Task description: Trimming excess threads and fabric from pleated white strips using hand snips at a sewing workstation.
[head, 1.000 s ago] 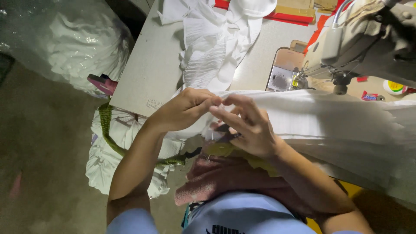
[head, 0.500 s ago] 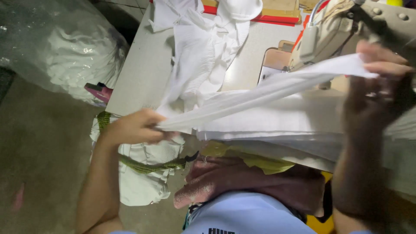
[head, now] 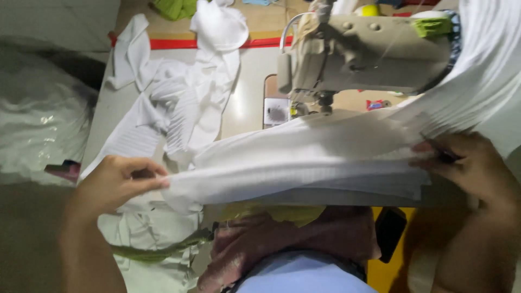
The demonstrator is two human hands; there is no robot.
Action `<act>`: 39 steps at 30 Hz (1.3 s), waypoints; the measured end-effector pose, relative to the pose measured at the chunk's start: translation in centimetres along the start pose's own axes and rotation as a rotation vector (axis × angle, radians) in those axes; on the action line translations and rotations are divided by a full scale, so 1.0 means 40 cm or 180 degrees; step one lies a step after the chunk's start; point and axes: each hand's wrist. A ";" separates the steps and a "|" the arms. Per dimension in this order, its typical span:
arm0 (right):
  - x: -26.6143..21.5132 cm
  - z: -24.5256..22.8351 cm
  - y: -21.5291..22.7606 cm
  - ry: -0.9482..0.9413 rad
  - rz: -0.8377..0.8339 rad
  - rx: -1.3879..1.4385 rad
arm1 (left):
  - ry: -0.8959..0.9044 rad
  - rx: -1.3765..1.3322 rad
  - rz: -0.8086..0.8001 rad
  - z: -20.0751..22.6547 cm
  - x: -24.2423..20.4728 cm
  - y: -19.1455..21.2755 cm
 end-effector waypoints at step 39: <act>0.092 -0.479 -0.345 0.2637 -0.0467 0.1502 | -0.3069 0.0694 0.1431 0.200 -0.073 -0.081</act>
Point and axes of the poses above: each hand's wrist, its own x-axis towards the middle knuckle, its own y-axis out of the back of the hand, z = x × y, and after that the axes turned 3 degrees about x, right-handed
